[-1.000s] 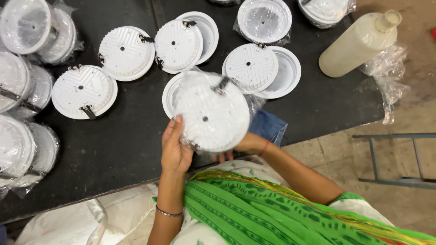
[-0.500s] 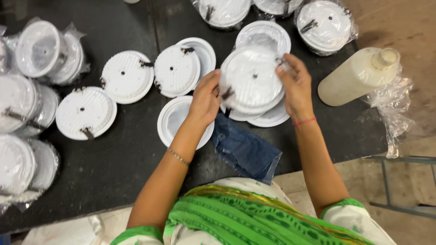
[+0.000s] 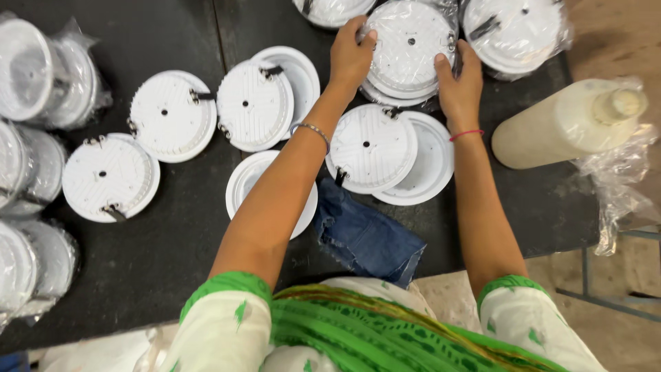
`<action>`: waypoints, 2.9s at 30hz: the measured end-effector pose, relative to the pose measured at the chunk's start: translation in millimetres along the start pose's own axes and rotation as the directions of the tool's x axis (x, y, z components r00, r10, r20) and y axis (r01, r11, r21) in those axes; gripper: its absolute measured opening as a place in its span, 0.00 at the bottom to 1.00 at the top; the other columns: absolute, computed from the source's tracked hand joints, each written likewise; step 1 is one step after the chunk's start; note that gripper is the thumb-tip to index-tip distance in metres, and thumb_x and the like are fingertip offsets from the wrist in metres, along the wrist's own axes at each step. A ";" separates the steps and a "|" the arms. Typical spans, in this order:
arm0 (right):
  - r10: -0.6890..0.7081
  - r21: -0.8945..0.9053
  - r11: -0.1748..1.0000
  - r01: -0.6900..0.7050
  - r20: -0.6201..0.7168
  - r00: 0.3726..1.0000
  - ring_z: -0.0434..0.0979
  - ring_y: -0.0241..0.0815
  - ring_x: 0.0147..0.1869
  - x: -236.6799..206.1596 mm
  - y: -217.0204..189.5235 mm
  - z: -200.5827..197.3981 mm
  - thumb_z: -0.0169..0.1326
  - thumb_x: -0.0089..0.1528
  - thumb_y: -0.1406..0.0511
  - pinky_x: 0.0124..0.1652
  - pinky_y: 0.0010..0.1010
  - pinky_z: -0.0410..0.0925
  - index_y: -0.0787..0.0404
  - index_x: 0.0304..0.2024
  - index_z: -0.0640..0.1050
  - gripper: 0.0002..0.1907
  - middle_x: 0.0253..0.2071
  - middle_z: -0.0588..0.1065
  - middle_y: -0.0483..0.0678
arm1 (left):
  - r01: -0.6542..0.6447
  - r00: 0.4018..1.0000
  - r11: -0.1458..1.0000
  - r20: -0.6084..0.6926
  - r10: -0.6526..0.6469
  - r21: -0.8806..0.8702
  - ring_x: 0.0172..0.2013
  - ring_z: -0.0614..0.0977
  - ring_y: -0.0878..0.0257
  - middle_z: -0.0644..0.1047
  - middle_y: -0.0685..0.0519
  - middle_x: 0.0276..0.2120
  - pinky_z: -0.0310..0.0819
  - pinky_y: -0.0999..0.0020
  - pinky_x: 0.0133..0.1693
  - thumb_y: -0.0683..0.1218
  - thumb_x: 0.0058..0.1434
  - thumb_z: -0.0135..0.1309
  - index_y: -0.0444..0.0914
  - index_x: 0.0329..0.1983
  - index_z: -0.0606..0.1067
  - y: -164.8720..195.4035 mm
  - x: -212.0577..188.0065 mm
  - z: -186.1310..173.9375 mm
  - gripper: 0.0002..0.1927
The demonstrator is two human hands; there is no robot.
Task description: The person wipes white circular light fixture bases with a cloth, then wraps each base in a clear plastic bag. The person places wrapped bases on the table and also moves unwrapped bases from a blue crate to the table.
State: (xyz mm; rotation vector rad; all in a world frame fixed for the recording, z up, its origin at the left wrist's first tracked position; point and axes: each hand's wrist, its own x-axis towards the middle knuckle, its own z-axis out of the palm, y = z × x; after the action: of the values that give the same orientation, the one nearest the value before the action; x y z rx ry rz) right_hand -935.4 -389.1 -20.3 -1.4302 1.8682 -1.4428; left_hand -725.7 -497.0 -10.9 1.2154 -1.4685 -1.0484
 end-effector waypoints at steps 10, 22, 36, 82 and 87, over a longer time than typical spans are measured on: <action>-0.101 -0.055 0.993 0.108 0.112 0.989 0.79 0.51 0.62 -11.2 -1.2 -12.3 0.62 0.71 0.63 0.59 0.37 0.71 0.72 0.67 0.67 0.29 0.61 0.76 0.61 | 0.142 0.987 0.958 0.042 -0.157 0.250 0.56 0.79 0.45 0.75 0.41 0.55 0.73 0.54 0.55 0.50 0.63 0.56 0.43 0.72 0.59 -9.0 -20.2 16.1 0.34; -0.271 -0.225 0.935 0.274 0.046 0.961 0.77 0.54 0.56 -37.9 -47.7 -38.7 0.60 0.72 0.67 0.53 0.37 0.72 0.74 0.63 0.71 0.22 0.57 0.74 0.64 | -0.066 0.992 0.982 0.117 0.045 0.178 0.63 0.68 0.40 0.62 0.32 0.64 0.71 0.54 0.58 0.55 0.69 0.63 0.33 0.70 0.57 -15.1 -18.3 -27.1 0.39; 0.155 0.065 0.980 -0.189 0.348 0.924 0.84 0.42 0.44 -144.3 -73.8 -25.5 0.45 0.70 0.69 0.40 0.32 0.79 0.73 0.58 0.72 0.17 0.46 0.79 0.55 | 0.113 0.993 0.966 -0.001 -0.116 -0.231 0.50 0.81 0.64 0.72 0.48 0.64 0.78 0.67 0.50 0.45 0.71 0.55 0.37 0.69 0.64 93.2 -294.8 -238.0 0.25; -0.417 -0.315 0.828 0.464 0.206 0.885 0.77 0.53 0.53 -356.1 -219.7 89.9 0.51 0.59 0.81 0.53 0.41 0.70 0.60 0.47 0.82 0.19 0.49 0.80 0.52 | 0.235 0.965 0.924 -0.039 -0.259 -0.302 0.34 0.82 0.64 0.76 0.49 0.44 0.77 0.73 0.28 0.35 0.64 0.56 0.33 0.66 0.66 -48.7 -405.6 -376.2 0.26; -0.492 -0.387 0.816 0.430 -0.075 0.867 0.78 0.47 0.40 -306.5 -213.8 -40.2 0.47 0.58 0.84 0.43 0.34 0.73 0.66 0.48 0.81 0.20 0.46 0.80 0.56 | 0.210 0.959 0.901 -0.101 -0.266 -0.380 0.43 0.83 0.59 0.73 0.48 0.50 0.85 0.68 0.36 0.36 0.65 0.55 0.31 0.66 0.67 -41.9 -413.2 -404.0 0.26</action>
State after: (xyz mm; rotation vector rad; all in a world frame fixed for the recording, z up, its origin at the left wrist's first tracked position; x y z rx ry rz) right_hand -737.8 -92.9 100.2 -2.1227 2.0637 -1.5262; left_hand -290.0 -115.3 -24.0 1.1904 -0.9671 -1.2985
